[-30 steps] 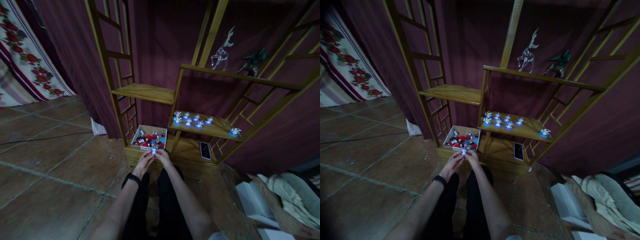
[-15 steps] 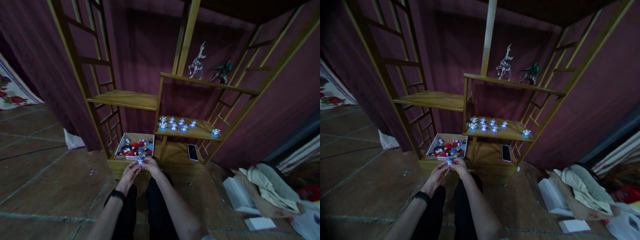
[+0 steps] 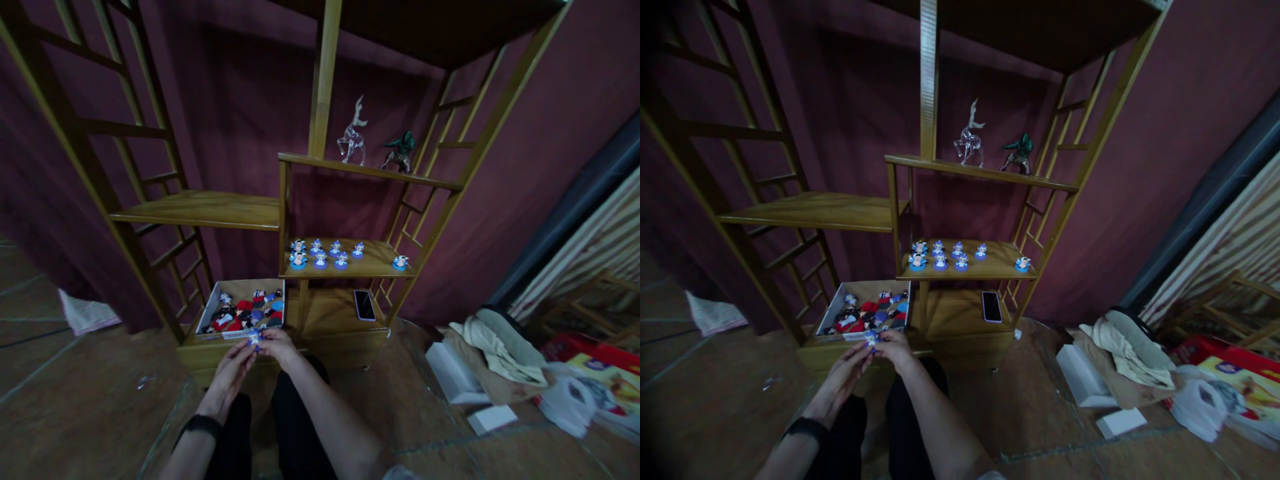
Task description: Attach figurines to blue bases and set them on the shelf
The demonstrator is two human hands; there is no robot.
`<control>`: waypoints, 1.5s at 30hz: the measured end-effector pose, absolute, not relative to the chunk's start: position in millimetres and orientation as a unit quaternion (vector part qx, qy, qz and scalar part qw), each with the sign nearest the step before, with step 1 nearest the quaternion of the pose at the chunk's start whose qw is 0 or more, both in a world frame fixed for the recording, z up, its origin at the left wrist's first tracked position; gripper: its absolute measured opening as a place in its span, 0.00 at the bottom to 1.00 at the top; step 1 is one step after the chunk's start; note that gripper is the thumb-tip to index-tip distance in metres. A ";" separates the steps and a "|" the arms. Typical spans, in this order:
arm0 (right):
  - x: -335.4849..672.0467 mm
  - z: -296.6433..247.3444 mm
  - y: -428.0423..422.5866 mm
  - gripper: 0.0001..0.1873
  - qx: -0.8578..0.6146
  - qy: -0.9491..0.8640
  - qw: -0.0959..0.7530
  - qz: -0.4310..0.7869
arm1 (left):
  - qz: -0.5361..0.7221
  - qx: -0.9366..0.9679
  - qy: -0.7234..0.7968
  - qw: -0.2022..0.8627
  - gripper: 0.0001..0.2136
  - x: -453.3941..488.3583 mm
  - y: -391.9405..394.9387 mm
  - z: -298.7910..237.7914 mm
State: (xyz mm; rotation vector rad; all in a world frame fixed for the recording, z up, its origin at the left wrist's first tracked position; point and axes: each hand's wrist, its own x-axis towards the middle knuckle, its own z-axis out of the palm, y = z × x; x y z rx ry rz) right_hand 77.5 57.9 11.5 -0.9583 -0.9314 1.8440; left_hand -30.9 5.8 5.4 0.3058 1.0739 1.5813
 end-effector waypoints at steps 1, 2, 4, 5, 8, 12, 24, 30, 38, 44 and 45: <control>77.7 11.9 57.8 0.24 -0.379 -0.368 0.420 0.738 | 0.670 0.135 0.455 0.571 0.14 -30.8 5.4 6.5; 78.1 12.4 57.6 0.24 -0.377 -0.366 0.421 0.740 | 0.668 0.141 0.454 0.573 0.14 -30.6 4.9 7.7; 79.2 14.1 56.7 0.24 -0.370 -0.362 0.425 0.743 | 0.666 0.150 0.455 0.572 0.14 -30.3 3.8 9.7; 79.9 15.3 56.0 0.23 -0.365 -0.364 0.425 0.744 | 0.667 0.155 0.456 0.569 0.14 -30.3 3.5 9.9; 82.5 20.4 53.5 0.21 -0.349 -0.395 0.418 0.740 | 0.669 0.168 0.457 0.562 0.15 -31.7 4.5 6.5; 85.1 26.9 50.9 0.19 -0.379 -0.437 0.396 0.713 | 0.664 0.195 0.448 0.566 0.17 -34.1 8.0 -2.2; 82.3 15.3 52.6 0.15 -0.455 -0.501 0.456 0.578 | 0.634 0.210 0.451 0.592 0.19 -28.0 4.7 4.3; 82.1 11.8 56.8 0.14 -0.429 -0.500 0.451 0.602 | 0.628 0.198 0.460 0.596 0.17 -28.0 2.5 10.3; 85.5 16.3 55.9 0.12 -0.430 -0.487 0.451 0.613 | 0.598 0.192 0.475 0.616 0.19 -27.9 0.0 12.7; 99.7 23.5 51.3 0.12 -0.369 -0.481 0.506 0.614 | 0.594 0.182 0.477 0.622 0.19 -30.0 0.4 13.3; 105.8 25.5 50.7 0.13 -0.361 -0.481 0.511 0.614 | 0.590 0.177 0.482 0.623 0.20 -30.1 0.6 14.2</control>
